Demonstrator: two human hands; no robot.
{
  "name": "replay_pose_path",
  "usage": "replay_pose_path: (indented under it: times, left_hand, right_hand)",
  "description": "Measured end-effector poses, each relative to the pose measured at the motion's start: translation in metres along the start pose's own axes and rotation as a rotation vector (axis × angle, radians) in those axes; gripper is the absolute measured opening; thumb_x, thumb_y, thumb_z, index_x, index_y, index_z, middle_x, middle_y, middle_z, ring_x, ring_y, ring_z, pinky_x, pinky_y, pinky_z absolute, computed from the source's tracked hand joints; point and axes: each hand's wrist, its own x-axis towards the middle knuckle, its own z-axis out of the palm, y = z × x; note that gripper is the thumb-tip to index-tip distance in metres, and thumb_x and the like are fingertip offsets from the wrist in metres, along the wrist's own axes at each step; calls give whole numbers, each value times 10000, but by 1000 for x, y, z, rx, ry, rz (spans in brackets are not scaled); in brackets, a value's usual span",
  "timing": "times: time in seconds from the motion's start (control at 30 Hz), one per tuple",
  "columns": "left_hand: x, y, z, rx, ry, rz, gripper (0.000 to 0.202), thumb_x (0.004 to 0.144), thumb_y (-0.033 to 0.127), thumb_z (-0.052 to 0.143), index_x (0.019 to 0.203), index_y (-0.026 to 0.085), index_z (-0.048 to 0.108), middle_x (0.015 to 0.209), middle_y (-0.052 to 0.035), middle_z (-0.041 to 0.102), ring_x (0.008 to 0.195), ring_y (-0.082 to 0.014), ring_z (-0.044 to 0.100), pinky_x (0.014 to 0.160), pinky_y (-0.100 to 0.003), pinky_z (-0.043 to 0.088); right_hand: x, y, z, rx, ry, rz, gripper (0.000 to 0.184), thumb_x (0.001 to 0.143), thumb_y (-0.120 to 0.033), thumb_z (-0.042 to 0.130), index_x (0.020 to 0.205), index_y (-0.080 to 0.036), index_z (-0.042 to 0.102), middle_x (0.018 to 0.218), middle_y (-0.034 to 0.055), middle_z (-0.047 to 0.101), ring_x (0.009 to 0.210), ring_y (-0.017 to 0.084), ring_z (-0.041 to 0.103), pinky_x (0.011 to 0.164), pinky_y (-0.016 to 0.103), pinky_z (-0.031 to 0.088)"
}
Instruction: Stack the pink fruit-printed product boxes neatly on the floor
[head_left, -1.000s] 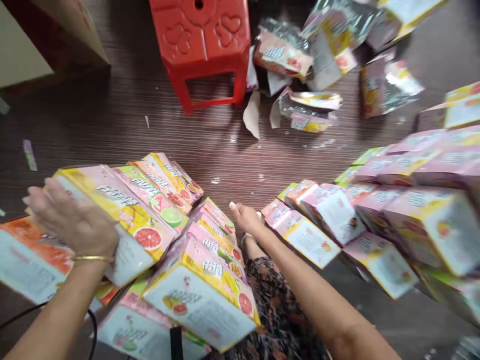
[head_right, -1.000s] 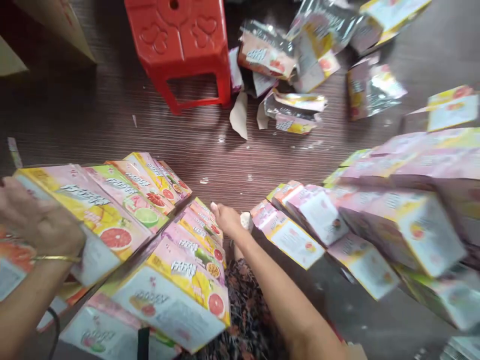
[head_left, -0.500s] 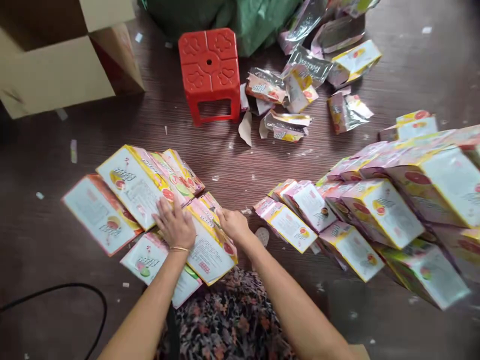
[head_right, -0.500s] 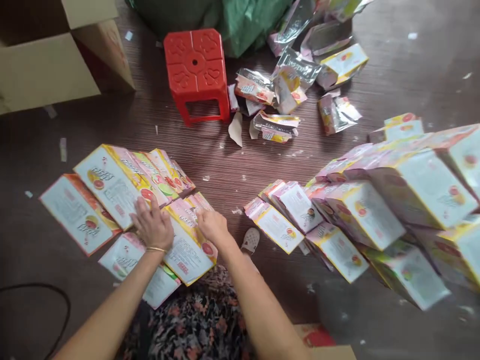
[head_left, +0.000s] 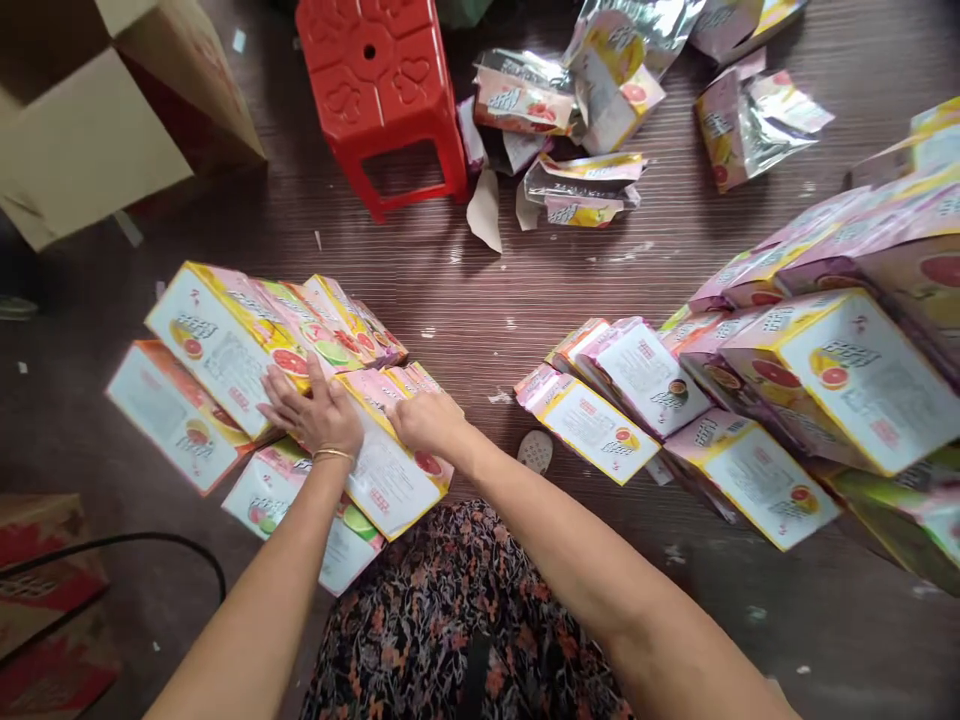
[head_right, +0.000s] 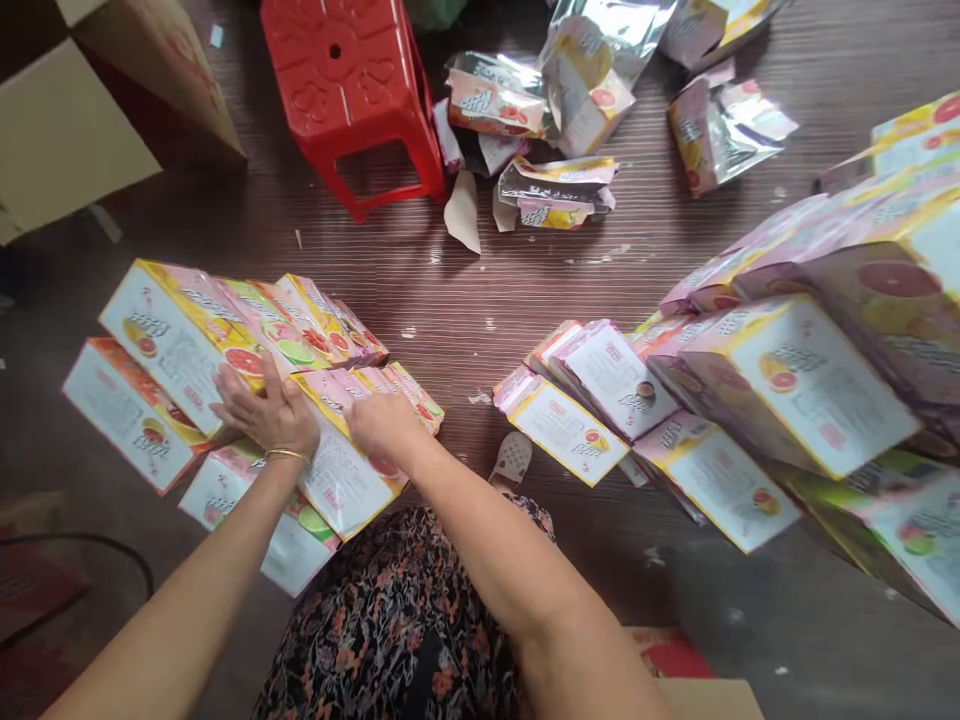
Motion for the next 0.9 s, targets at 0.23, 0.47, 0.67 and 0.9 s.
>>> replay_pose_path:
  times: [0.23, 0.47, 0.67, 0.9]
  left_hand:
    - [2, 1, 4, -8, 27, -9, 500, 943, 440, 332, 1395, 270, 459, 1553, -163, 135, 1453, -332, 49, 1140, -603, -24]
    - [2, 1, 7, 27, 56, 15, 489, 946, 423, 324, 1403, 297, 447, 1546, -153, 155, 1453, -341, 69, 1144, -602, 23]
    - [1, -3, 5, 11, 45, -4, 496, 939, 433, 343, 1396, 284, 463, 1546, -149, 147, 1451, -355, 63, 1152, -603, 5]
    - [0, -4, 11, 1, 104, 3, 484, 942, 477, 325, 1377, 326, 473, 1554, -124, 172, 1445, -355, 101, 1131, -619, 28]
  right_hand:
    - [-88, 66, 12, -19, -159, 217, 544, 967, -485, 223, 930, -230, 702, 914, 131, 729, 897, 275, 686, 741, 385, 513]
    - [56, 41, 10, 110, -106, 17, 500, 972, -424, 240, 1103, -209, 671, 1166, 140, 672, 1105, 270, 616, 868, 409, 508]
    - [-36, 81, 47, 17, -241, 31, 506, 971, -446, 238, 1011, -211, 684, 994, 136, 722, 953, 279, 676, 778, 416, 528]
    - [53, 96, 35, 123, -54, 248, 509, 976, -440, 210, 1104, -217, 649, 1112, 133, 690, 1029, 286, 650, 798, 410, 530]
